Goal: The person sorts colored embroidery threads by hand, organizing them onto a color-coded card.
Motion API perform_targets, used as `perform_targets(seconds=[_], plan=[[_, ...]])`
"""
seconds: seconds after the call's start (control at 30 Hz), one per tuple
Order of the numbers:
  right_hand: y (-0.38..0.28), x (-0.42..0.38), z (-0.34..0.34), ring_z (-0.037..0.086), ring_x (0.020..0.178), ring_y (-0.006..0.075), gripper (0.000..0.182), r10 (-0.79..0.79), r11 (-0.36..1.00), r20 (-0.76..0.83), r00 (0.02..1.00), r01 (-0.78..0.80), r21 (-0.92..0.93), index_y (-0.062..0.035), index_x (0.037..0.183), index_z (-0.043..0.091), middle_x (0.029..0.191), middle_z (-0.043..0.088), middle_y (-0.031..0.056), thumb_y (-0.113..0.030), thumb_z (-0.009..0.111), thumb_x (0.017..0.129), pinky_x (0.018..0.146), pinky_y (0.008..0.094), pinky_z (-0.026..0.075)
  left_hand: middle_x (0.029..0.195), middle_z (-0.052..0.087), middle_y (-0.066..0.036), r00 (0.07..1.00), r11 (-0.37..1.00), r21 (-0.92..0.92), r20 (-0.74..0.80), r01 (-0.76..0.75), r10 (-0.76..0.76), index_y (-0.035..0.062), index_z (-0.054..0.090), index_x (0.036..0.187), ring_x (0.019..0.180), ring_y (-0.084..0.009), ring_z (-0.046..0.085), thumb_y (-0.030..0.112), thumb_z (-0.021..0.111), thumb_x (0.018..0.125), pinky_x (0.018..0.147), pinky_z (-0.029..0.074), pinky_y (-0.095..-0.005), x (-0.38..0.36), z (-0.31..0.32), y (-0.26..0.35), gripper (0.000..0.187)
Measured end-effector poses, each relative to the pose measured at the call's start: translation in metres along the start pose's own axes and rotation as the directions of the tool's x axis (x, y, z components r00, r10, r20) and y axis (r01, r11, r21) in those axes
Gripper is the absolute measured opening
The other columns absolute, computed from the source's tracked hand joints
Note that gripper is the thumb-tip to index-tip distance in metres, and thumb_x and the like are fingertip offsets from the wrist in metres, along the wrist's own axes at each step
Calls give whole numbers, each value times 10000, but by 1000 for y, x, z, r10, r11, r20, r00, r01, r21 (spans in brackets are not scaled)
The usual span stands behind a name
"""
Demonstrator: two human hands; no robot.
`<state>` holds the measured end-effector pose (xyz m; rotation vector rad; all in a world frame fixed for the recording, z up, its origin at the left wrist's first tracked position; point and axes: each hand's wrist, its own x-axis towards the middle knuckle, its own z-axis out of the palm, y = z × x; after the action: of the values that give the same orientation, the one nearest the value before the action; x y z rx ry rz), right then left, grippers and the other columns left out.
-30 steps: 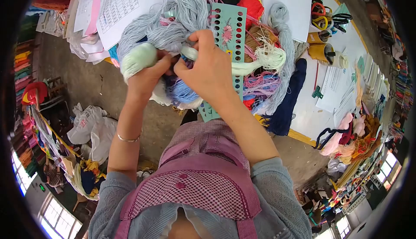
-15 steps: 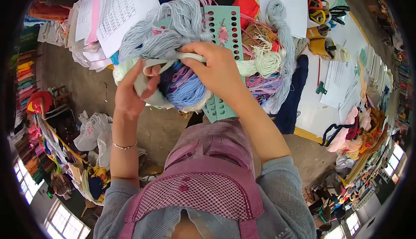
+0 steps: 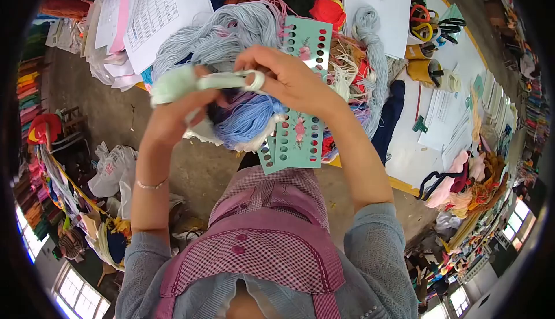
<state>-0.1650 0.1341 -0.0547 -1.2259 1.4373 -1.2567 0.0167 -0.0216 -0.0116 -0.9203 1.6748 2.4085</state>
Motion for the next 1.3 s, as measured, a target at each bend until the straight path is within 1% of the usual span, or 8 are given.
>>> perform_targets(seconds=[0.2, 0.3, 0.37, 0.43, 0.6, 0.83, 1.17, 1.3], plan=[[7, -3, -4, 549, 901, 144, 191, -117, 978, 26, 993, 120, -169, -31, 1079, 577, 990, 582, 42, -104, 559, 904, 802, 281, 433, 926, 565, -48, 686, 886, -36, -648, -462, 331, -25, 606, 1093, 776, -83, 536, 234, 534, 921, 602, 443, -223, -82, -100, 12, 319], [-1, -4, 12, 543, 655, 75, 228, 137, 963, -208, 969, -82, 257, -38, 976, 621, 787, 597, 1, -92, 728, 782, 601, 221, 435, 944, 585, -21, 357, 594, 779, -623, 200, 696, 25, 574, 1219, 853, -101, 554, 119, 571, 918, 708, 467, -252, -88, -104, 18, 315], [-1, -7, 6, 532, 642, 73, 188, 129, 987, -189, 973, -108, 119, -28, 903, 628, 770, 588, -4, -87, 740, 764, 587, 221, 417, 961, 613, -20, 453, 617, 780, -514, -106, 728, 29, 592, 1189, 782, -85, 553, 105, 603, 894, 682, 459, -248, -68, -69, 2, 304], [-4, -6, 7, 510, 626, 67, 104, 95, 995, -189, 977, -96, 6, -4, 758, 650, 743, 568, -7, -46, 742, 735, 554, 220, 375, 1005, 627, -63, 867, 846, 491, -306, -210, 393, 26, 589, 1128, 683, -78, 581, 21, 579, 897, 626, 465, -214, -54, 8, 13, 231], [4, -1, 15, 529, 670, 73, 143, 36, 991, -230, 973, -5, 132, -21, 880, 704, 748, 572, -4, -18, 718, 738, 568, 226, 392, 859, 607, -62, 903, 921, 288, -264, -262, 340, 1, 553, 975, 614, -83, 587, 66, 589, 914, 572, 472, -219, -3, 36, -18, 96], [5, 8, 26, 552, 709, 109, 134, -106, 944, -236, 966, 23, -330, -79, 864, 658, 820, 575, -7, -79, 713, 741, 606, 252, 425, 755, 541, 7, 871, 868, 402, -262, -293, 415, 10, 575, 956, 632, -41, 474, 25, 613, 880, 546, 413, -200, -15, 35, -9, 87], [15, 3, 2, 489, 753, 148, 160, -50, 998, -135, 990, 45, -38, -80, 877, 586, 820, 531, 2, -95, 707, 774, 631, 292, 407, 736, 597, -20, 942, 873, 459, -186, -168, 279, 21, 665, 981, 612, -96, 534, 32, 653, 851, 558, 434, -246, 11, 15, -25, 131], [8, 6, 14, 504, 762, 200, 148, -146, 973, -218, 965, 100, -210, -116, 878, 614, 738, 505, 9, -109, 699, 758, 636, 331, 428, 769, 622, -89, 809, 475, 809, 2, -348, 588, 54, 669, 916, 668, -234, 584, 20, 682, 769, 610, 457, -336, 18, 8, -31, 152]])
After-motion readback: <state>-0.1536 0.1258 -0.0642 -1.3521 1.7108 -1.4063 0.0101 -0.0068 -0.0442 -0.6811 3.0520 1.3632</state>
